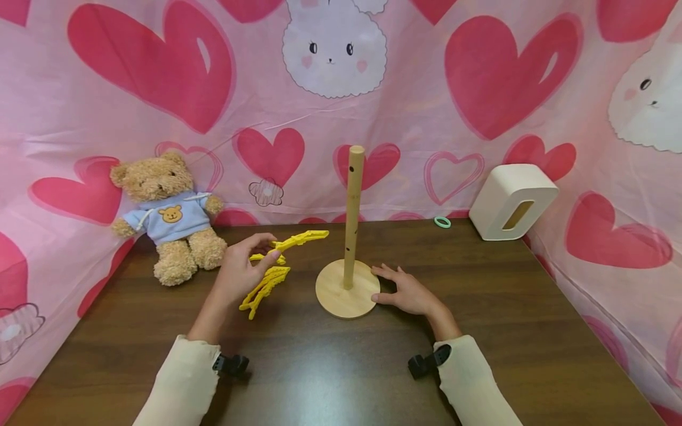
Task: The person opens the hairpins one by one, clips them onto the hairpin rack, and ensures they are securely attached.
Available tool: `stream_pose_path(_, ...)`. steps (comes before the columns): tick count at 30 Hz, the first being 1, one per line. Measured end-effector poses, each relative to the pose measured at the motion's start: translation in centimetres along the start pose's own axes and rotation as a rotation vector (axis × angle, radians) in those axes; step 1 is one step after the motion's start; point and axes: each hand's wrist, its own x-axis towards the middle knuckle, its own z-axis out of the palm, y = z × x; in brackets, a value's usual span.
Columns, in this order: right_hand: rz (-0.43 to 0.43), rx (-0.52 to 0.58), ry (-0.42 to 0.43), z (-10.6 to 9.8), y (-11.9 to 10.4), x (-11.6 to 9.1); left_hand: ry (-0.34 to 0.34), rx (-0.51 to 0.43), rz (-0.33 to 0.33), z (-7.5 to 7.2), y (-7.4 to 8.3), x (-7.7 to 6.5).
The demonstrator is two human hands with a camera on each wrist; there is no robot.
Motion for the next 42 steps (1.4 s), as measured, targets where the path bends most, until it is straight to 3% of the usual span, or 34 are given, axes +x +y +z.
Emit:
stream_pose_path(7, -0.014, -0.009, 0.004, 0.0, 0.1, 0.0, 0.004, 0.016, 0.145, 0.5, 1.2, 0.5)
stream_pose_path(11, -0.011, -0.010, 0.005, -0.1, 0.2, 0.0, 0.018, 0.008, 0.195, 0.9, 1.6, 0.8)
stream_pose_path(19, -0.007, -0.021, 0.005, -0.1, 0.1, 0.1, 0.000, -0.025, 0.197, 1.3, 2.8, 1.4)
stream_pose_path(33, 0.020, -0.005, -0.008, -0.1, 0.0, -0.1, -0.014, -0.046, 0.315, 2.6, 4.5, 2.4)
stream_pose_path(42, -0.040, -0.028, -0.047, -0.1, 0.2, -0.1, -0.034, -0.025, 0.345, 3.5, 5.1, 2.8)
